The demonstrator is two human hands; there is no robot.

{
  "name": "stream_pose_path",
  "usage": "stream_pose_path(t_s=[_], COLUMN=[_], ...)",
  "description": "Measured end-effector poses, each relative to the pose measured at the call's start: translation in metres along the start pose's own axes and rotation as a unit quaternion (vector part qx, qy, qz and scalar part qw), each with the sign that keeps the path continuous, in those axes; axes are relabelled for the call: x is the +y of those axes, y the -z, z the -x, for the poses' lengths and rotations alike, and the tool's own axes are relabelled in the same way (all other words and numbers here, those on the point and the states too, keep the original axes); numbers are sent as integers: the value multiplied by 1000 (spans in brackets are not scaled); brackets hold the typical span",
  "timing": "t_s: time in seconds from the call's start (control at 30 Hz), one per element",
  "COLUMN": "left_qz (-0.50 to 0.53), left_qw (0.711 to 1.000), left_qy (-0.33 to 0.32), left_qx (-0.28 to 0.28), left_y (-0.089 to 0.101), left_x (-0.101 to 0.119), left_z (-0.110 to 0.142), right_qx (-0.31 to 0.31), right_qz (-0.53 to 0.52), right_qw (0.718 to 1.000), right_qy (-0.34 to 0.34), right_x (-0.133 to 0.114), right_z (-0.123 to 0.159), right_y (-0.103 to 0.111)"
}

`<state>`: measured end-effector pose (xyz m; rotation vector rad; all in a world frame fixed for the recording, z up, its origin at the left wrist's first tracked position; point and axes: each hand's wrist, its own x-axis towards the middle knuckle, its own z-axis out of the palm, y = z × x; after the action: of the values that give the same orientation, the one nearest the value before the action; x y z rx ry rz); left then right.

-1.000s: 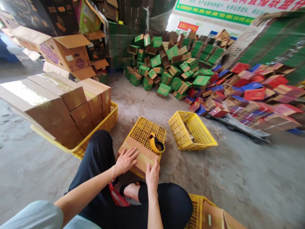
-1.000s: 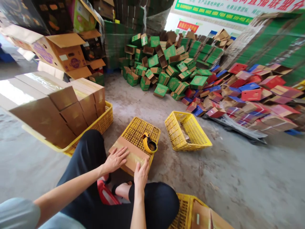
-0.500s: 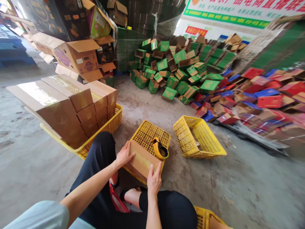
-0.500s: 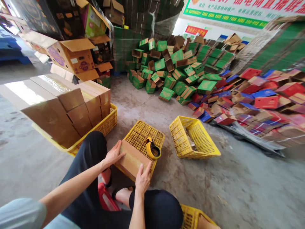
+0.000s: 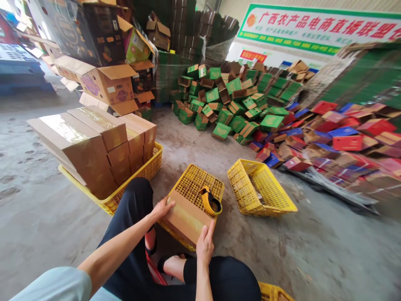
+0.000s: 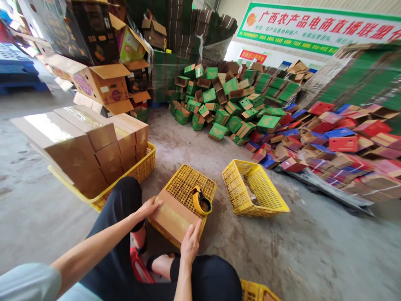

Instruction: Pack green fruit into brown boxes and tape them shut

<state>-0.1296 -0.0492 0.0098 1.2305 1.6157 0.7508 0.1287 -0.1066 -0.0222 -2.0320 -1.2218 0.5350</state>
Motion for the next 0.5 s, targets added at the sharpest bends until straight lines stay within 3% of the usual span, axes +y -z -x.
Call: stream_pose_path(t_s=[0.17,0.23,0.37,0.5], left_qz=[-8,-36,-141,-225], left_qw=[998,991,937,900], left_qy=[-58,-125,-307,-358], left_qx=[20,43,88,102], left_y=[-2,1,9,0], left_x=[26,41,72,86], left_z=[24,29,32,38], right_qx=[51,64,17,-37], right_qz=[-58,-85,-107,-109], right_qw=[997,994,994,993], right_qy=[-16,-15,-10,-4], right_x=[27,32,26,16], right_z=[2,0,-6,-11], right_y=[5,0,-26,-47])
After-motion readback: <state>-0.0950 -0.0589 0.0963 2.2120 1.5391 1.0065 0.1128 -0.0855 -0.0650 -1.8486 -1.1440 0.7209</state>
